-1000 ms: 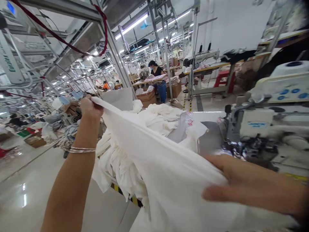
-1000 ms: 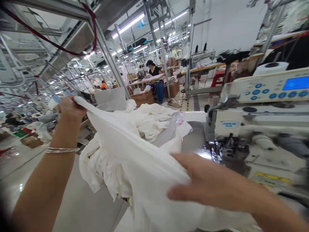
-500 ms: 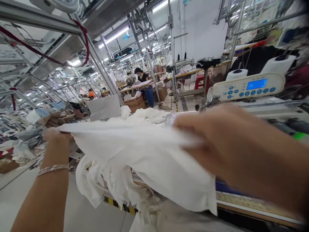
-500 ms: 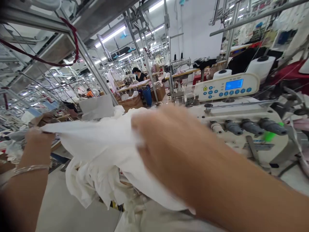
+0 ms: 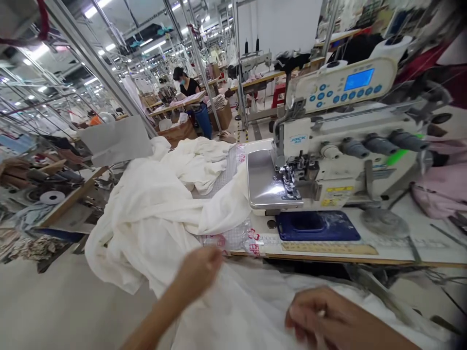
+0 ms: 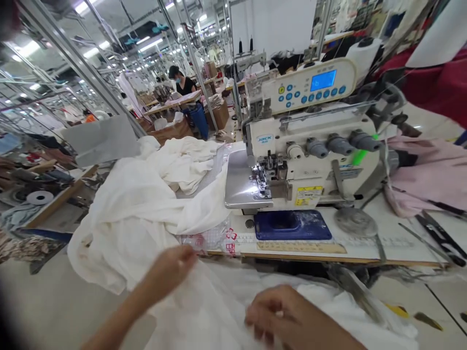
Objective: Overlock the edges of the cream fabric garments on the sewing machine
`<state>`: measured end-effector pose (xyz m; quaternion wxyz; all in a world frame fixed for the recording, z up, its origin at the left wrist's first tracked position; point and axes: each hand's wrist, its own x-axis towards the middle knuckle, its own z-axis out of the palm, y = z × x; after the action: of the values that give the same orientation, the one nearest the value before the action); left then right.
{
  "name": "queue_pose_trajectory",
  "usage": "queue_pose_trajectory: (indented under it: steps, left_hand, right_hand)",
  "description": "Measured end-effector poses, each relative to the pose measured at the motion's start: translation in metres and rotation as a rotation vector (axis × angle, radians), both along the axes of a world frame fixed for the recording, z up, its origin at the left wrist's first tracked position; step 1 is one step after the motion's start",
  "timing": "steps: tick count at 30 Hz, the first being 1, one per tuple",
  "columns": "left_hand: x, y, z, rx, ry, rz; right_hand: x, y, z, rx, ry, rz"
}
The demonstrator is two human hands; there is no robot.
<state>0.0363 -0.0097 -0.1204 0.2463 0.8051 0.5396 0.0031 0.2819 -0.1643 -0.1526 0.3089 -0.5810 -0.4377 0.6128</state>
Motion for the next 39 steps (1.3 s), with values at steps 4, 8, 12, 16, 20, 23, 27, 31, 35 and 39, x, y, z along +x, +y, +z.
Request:
queue_pose_trajectory:
  steps: [4,8,12,16,20,23,27,31,35,39]
  left_hand:
    - [0.059,-0.036,-0.045,-0.106,-0.06,-0.446]
    - [0.062,-0.051,-0.05,-0.187,-0.078,-0.682]
    - [0.044,-0.059,-0.039,-0.183,-0.199,-0.679]
    - [0.045,-0.04,-0.015,0.01,-0.45,-0.45]
    - [0.06,0.01,0.032,-0.159,-0.355,-0.416]
    - [0.069,0.043,0.08,-0.074,-0.361,-0.396]
    - [0.074,0.06,0.136,0.139,-0.447,-0.347]
    - [0.078,0.059,0.163,0.241,-0.512,-0.333]
    - [0.071,0.053,0.172,0.302,-0.52,-0.325]
    - [0.057,0.046,0.174,0.328,-0.544,-0.286]
  right_hand:
    - [0.029,0.032,-0.049,0.113,-0.406,-0.032]
    - [0.009,0.048,-0.086,0.128,-0.46,-0.031]
    - [-0.021,0.044,-0.086,0.2,-0.432,-0.017]
    - [-0.009,0.032,-0.032,0.337,-0.322,0.052]
    - [0.03,0.045,0.048,0.591,-0.144,-0.16]
    - [0.056,0.065,0.092,0.68,-0.11,-0.34]
    - [0.075,0.087,0.123,0.746,-0.254,-0.333]
    - [0.086,0.092,0.139,0.764,-0.522,-0.125]
    - [0.102,0.081,0.151,0.787,-0.637,-0.003]
    - [0.105,0.066,0.155,0.867,-0.403,-0.144]
